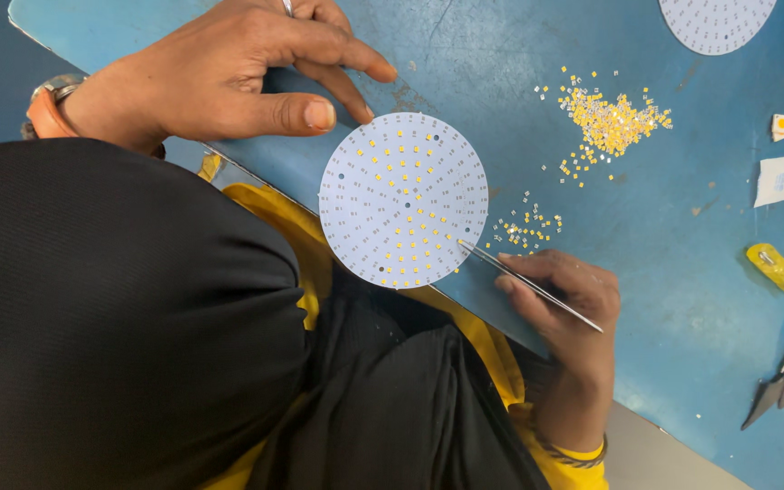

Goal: The person uses tweezers to pick up small yellow LED components from a pile on the table and places them into designated spots on a circular LED board. The person continues this process throughout the clip, filling multiple positions on the board.

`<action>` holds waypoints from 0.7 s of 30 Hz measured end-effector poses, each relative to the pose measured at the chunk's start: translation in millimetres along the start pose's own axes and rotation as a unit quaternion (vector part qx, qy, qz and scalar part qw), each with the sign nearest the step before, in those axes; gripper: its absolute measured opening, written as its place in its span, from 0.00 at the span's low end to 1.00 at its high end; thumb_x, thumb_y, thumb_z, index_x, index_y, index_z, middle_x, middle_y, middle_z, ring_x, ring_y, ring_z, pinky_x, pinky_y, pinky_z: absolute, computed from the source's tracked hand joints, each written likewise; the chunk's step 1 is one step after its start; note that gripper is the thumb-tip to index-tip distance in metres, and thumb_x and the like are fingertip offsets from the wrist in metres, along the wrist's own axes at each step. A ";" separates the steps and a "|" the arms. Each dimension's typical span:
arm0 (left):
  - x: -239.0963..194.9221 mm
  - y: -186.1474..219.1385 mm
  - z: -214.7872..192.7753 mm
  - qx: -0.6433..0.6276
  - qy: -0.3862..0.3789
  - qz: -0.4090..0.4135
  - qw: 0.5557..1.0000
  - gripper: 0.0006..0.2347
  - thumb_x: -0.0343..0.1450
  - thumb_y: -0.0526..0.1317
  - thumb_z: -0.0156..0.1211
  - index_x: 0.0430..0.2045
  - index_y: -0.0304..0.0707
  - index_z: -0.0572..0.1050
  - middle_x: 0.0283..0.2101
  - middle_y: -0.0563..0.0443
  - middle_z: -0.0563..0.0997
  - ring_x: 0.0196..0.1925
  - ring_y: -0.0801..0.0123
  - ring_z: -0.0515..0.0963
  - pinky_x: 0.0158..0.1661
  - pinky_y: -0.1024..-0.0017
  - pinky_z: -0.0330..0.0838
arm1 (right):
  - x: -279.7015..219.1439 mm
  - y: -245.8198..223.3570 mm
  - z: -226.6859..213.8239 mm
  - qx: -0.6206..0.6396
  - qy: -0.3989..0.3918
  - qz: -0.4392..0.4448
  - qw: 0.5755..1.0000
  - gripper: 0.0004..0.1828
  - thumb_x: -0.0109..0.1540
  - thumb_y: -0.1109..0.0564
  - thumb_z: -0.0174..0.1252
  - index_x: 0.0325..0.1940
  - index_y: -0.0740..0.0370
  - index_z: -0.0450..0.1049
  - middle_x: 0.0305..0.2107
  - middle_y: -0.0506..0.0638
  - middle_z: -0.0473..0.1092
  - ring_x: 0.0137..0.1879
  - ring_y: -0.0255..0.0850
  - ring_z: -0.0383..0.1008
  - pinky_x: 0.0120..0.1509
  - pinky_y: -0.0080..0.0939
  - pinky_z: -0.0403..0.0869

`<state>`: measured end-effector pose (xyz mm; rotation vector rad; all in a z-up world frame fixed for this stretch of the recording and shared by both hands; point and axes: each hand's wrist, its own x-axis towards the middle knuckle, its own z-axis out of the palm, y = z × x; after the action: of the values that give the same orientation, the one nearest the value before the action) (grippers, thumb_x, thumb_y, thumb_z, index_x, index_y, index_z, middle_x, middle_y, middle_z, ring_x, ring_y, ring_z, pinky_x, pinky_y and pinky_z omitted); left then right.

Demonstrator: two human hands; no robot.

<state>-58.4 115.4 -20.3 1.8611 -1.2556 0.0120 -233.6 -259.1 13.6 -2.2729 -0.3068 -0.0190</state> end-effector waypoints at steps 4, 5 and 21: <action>-0.1 0.0 0.3 -0.013 -0.003 -0.011 1.000 0.32 0.77 0.64 0.47 0.61 0.33 0.75 0.44 0.49 0.86 0.53 0.65 0.79 0.52 0.67 0.74 | 0.8 0.0 2.0 0.004 0.003 0.003 1.000 0.10 0.55 0.67 0.70 0.41 0.68 0.80 0.33 0.52 0.79 0.36 0.35 0.78 0.40 0.32 0.72; -0.7 1.2 -0.4 -0.023 -0.004 -0.017 1.000 0.32 0.77 0.64 0.47 0.61 0.33 0.75 0.44 0.49 0.86 0.52 0.65 0.80 0.51 0.68 0.74 | 0.3 0.9 2.5 -0.003 0.005 0.006 1.000 0.10 0.55 0.67 0.70 0.41 0.69 0.81 0.33 0.52 0.79 0.35 0.35 0.78 0.39 0.31 0.72; 6.0 12.1 -8.0 -0.028 -0.011 -0.015 0.999 0.29 0.77 0.61 0.48 0.60 0.34 0.75 0.42 0.51 0.86 0.57 0.66 0.78 0.58 0.66 0.64 | -16.4 7.3 -0.3 -0.019 0.135 0.060 0.989 0.07 0.60 0.68 0.67 0.42 0.71 0.78 0.30 0.48 0.75 0.33 0.28 0.71 0.39 0.27 0.68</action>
<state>-61.2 114.7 -4.9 1.8358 -1.2308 -0.0609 -247.8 -267.5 6.5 -2.2878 -0.0274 -0.2710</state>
